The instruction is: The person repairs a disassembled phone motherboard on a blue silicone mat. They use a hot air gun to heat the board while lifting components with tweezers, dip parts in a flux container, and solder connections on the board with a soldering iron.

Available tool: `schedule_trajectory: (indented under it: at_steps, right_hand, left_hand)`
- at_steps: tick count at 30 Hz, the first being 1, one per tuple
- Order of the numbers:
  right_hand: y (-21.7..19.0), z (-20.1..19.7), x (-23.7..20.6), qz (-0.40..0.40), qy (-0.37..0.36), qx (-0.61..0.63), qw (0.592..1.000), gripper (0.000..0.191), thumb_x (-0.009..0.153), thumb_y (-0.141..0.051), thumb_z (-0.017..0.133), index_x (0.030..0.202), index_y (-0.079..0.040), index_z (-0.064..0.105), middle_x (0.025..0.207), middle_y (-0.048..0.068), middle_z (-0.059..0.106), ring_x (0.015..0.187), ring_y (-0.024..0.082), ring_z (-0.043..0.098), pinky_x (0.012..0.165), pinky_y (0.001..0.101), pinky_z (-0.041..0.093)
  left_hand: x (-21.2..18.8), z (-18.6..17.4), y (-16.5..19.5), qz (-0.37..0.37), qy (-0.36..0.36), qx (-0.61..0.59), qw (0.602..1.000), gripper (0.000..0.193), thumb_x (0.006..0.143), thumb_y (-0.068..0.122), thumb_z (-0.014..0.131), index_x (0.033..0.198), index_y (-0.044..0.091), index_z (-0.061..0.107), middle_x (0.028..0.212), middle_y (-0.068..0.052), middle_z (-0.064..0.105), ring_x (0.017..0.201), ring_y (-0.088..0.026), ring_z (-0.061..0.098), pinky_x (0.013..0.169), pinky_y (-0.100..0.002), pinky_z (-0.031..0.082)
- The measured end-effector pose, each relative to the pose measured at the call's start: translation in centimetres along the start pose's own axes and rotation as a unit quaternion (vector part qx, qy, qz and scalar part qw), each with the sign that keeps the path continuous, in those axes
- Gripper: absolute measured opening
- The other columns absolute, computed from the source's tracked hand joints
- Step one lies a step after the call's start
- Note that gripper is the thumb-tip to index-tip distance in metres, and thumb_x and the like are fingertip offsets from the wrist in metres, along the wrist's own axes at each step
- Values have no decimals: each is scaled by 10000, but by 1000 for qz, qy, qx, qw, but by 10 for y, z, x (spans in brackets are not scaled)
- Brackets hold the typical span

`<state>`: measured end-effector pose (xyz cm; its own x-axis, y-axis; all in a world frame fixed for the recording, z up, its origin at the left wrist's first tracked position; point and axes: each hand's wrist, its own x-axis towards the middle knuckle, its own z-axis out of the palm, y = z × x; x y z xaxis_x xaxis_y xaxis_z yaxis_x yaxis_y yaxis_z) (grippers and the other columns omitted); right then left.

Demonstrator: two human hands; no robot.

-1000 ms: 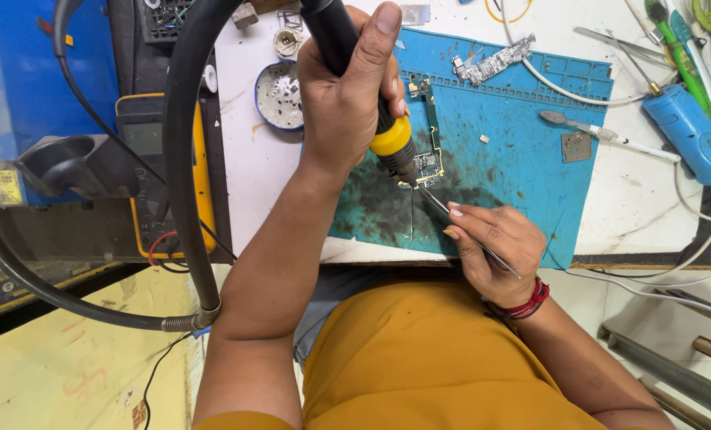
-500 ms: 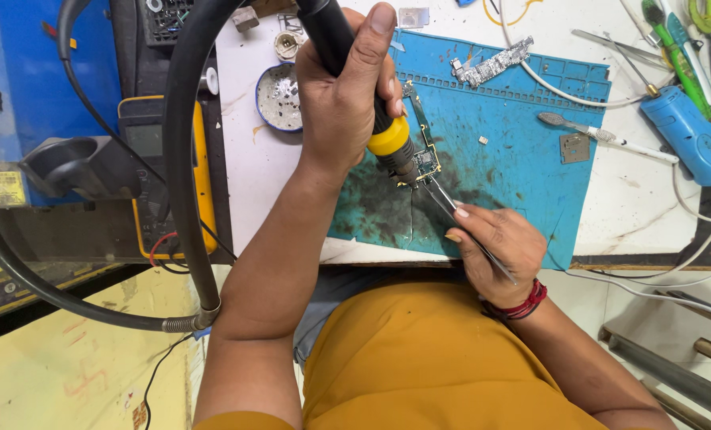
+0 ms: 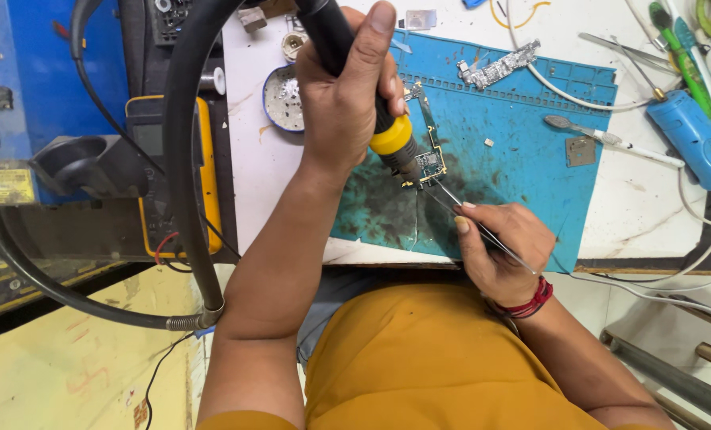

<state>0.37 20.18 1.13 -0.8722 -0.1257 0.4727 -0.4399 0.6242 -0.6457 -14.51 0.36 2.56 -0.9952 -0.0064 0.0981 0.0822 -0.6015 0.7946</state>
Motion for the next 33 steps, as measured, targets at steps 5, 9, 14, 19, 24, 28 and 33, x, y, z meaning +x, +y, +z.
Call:
schedule_trajectory:
  at_steps: [5,9,14,19,24,28,33]
  right_hand:
    - [1,2,0,5,-3,0,1000,159,906,25,774,1046,-1,703,928,124,742,761,246,690,703,320,516]
    - [0,2,-1,4,0,-1,1000,158,916,27,771,1056,-7,707,938,120,745,783,245,700,692,304,521]
    - [0,2,-2,14,-2,-5,1000,164,906,23,780,1051,-7,710,930,118,751,765,238,692,703,314,516]
    - [0,2,-2,15,-6,-3,1000,165,912,22,782,1058,-6,711,938,113,752,769,232,694,705,312,517]
    - [1,2,-2,2,-4,-13,1000,172,900,24,783,1053,-7,711,937,116,748,772,243,692,707,321,514]
    - [1,2,-2,-5,-5,-13,1000,177,898,25,784,1057,-10,715,938,117,748,776,246,694,713,324,516]
    - [0,2,-1,-9,-9,-17,1000,176,895,20,795,1050,-7,717,921,124,745,759,248,692,698,323,510]
  left_hand:
    - [-2,-1,-1,7,-18,4,1000,288,1066,246,701,892,60,567,619,-50,537,470,-152,553,495,-313,467]
    - [-1,0,-2,15,-20,12,1000,291,1069,242,697,886,63,561,623,-48,537,475,-150,557,493,-312,467]
    - [-1,1,-2,18,-21,13,1000,290,1069,244,699,886,63,566,604,-45,536,470,-142,554,469,-299,466]
    - [-1,1,-2,19,-17,14,1000,284,1060,249,701,888,63,574,630,-41,535,515,-147,551,497,-311,471]
    - [-1,1,-2,19,-15,17,1000,286,1064,243,695,882,65,564,636,-40,535,487,-137,552,496,-312,473]
    - [-1,1,-3,28,-20,22,999,294,1072,246,692,883,61,565,637,-41,536,471,-132,554,457,-285,470]
    - [-1,0,-4,26,-19,17,999,294,1072,239,694,882,59,559,608,-41,536,477,-137,557,470,-295,468]
